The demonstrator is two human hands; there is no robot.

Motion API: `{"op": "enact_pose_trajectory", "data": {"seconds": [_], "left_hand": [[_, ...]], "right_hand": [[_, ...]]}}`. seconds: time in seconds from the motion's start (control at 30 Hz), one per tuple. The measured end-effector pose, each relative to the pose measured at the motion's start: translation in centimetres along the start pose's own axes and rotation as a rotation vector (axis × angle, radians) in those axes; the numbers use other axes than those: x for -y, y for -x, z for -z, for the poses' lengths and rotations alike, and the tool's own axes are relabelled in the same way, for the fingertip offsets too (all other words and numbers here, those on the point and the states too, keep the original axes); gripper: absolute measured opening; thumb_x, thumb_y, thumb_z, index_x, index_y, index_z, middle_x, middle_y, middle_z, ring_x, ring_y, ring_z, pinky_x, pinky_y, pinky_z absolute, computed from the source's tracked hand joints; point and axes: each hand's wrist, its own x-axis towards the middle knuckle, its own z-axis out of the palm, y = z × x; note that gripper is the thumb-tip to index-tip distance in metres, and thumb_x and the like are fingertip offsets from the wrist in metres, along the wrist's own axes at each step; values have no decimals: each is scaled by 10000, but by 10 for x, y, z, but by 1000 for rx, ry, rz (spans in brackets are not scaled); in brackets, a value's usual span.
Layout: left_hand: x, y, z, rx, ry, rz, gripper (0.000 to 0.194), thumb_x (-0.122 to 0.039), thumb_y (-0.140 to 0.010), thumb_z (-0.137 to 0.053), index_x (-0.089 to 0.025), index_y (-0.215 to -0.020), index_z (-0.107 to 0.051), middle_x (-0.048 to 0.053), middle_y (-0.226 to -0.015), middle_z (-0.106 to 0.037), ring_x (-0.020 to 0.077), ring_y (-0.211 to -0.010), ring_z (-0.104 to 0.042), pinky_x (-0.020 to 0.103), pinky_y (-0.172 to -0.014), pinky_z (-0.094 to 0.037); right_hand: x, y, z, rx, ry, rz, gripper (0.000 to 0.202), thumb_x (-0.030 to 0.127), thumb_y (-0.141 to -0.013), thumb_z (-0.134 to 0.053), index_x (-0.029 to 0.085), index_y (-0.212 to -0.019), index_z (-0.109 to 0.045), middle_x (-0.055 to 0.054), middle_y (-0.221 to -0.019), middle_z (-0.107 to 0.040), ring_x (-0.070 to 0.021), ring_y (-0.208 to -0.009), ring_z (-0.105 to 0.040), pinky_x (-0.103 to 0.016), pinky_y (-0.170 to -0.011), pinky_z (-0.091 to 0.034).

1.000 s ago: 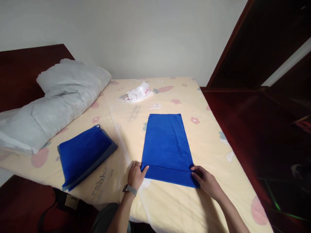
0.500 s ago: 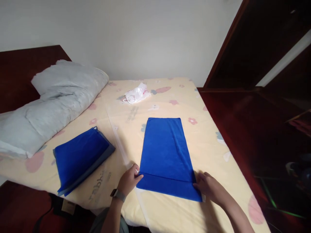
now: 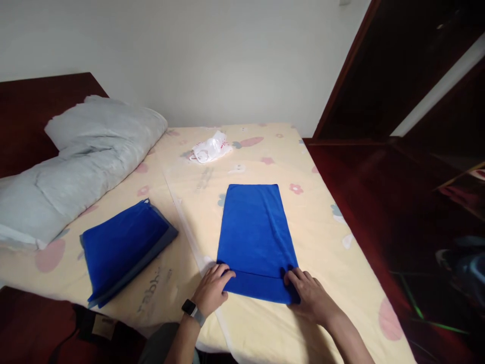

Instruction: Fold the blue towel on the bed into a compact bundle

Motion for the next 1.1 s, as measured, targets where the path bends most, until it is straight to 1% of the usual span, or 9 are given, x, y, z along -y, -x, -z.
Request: {"op": "enact_pose_trajectory", "data": {"seconds": [0.13, 0.27, 0.37, 0.47, 0.63, 0.8, 0.93, 1.03, 1.1], "left_hand": [[10, -3, 9, -68, 102, -30, 496, 9, -688, -535, -272, -1077, -663, 23, -1121, -645, 215, -1096, -566, 363, -1015, -450], [26, -8, 12, -224, 285, 72, 167, -220, -860, -580, -221, -1001, -669, 64, -1012, -688, 215, -977, -634, 343, -902, -518], [35, -14, 8, -276, 443, 215, 252, -409, -937, -509, -199, -997, -635, 44, -880, -694, 186, -816, -660, 294, -755, -539], [37, -21, 2, -296, 497, 259, 300, -455, -933, -510, -204, -1072, -596, 19, -861, -684, 170, -780, -656, 272, -727, -527], [36, -25, -7, -369, 295, 284, 354, -406, -935, -473, -201, -1219, -524, -9, -772, -607, 167, -714, -632, 264, -685, -498], [33, -24, -8, -351, 42, 314, 307, -331, -962, -410, -206, -1212, -538, 7, -751, -622, 186, -688, -651, 262, -626, -463], [30, -24, -3, -381, -125, 264, 277, -282, -938, -461, -203, -1173, -585, 68, -850, -681, 239, -806, -661, 336, -750, -502], [25, -23, 2, -494, -102, 212, 289, -196, -899, -469, -204, -1163, -587, 105, -1009, -678, 262, -967, -635, 390, -878, -502], [21, -21, 5, -478, -58, 129, 330, -145, -848, -486, -219, -1150, -598, 104, -1089, -661, 267, -1055, -606, 413, -946, -486]], "right_hand": [[-13, -1, 11, -49, -198, 57, 233, 292, -773, -524, 256, -987, -612, -40, -1040, -649, -224, -949, -604, -343, -856, -434], [-29, -2, 16, -91, -406, -35, 275, 412, -910, -409, 253, -1034, -595, -14, -857, -687, -211, -793, -635, -318, -751, -451], [-34, -6, 13, -141, -467, -122, 369, 537, -945, -359, 263, -1075, -568, -10, -799, -685, -221, -760, -649, -327, -734, -451], [-34, -12, 7, -205, -521, -186, 425, 595, -940, -355, 276, -1151, -543, -15, -831, -700, -225, -791, -663, -328, -757, -462], [-36, -16, 1, -247, -555, -129, 540, 563, -890, -490, 291, -1350, -416, 28, -748, -658, -201, -700, -639, -302, -683, -469], [-40, -20, -3, -287, -479, -121, 472, 502, -937, -394, 269, -1346, -423, -3, -788, -674, -208, -726, -648, -332, -708, -481], [-43, -25, -8, -351, -412, -149, 484, 502, -893, -462, 256, -1310, -476, -76, -1080, -693, -225, -866, -672, -352, -772, -504], [-45, -26, -8, -356, -438, -256, 520, 565, -864, -494, 258, -1283, -492, -75, -1079, -707, -237, -898, -688, -355, -792, -510], [-45, -27, -7, -352, -481, -324, 522, 608, -865, -478, 268, -1261, -506, -66, -1040, -726, -242, -918, -698, -353, -804, -510]]}}
